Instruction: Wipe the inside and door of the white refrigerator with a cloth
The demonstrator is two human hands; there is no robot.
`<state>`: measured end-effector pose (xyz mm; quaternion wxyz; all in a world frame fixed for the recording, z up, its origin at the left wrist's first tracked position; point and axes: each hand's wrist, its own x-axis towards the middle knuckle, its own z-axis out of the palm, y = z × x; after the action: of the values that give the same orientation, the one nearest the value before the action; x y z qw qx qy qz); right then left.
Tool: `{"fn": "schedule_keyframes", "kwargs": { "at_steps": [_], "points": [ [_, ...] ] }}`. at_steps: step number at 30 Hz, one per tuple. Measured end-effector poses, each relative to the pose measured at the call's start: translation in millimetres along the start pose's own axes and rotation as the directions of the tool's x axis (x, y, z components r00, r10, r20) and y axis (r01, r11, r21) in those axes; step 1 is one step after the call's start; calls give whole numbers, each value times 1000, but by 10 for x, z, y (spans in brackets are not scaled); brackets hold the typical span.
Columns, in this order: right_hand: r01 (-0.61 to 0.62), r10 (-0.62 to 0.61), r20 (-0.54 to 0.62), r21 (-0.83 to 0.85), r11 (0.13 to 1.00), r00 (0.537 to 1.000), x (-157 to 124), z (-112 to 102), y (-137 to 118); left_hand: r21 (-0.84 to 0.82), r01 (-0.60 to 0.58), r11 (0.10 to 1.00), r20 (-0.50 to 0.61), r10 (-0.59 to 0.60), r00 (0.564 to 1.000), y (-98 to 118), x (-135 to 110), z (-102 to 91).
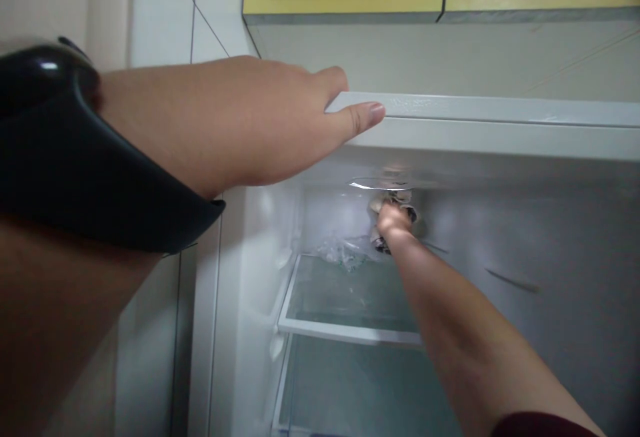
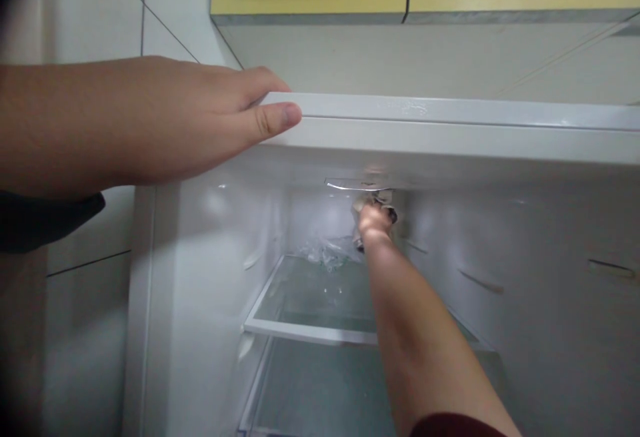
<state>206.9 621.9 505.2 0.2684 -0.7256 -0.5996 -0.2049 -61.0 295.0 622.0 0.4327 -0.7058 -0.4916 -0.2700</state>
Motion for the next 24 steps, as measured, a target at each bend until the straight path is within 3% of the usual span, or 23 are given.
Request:
{"fn": "schedule_keyframes", "kwargs": {
  "at_steps": [4,8,12,16,19,21,24],
  "points": [
    [299,-299,7,31,954,954,-80,2,-523,-1,-64,998,-15,64,998,-62,-2,7],
    [537,-541,52,68,841,840,-255,-34,-1050,-42,-66,997,-6,65,998,-92,-1,-18],
    [676,-675,-37,48,735,737,-602,-164,-1230,-141,-54,989,-16,53,998,-92,-5,-13],
    [783,-776,-148,-19,622,613,-950,-380,-1173,-261,-88,961,-23,85,996,-137,13,31],
    [781,-787,-277,-161,604,551,-1035,-579,-980,-286,-111,952,20,122,992,-189,29,46],
    [736,-757,-352,-222,639,551,-1033,-685,-762,-286,-154,946,39,172,984,-218,31,40],
    [665,-648,-397,-117,738,650,-1067,-718,-350,-312,-174,934,47,199,979,-245,25,33]
  ]
}}
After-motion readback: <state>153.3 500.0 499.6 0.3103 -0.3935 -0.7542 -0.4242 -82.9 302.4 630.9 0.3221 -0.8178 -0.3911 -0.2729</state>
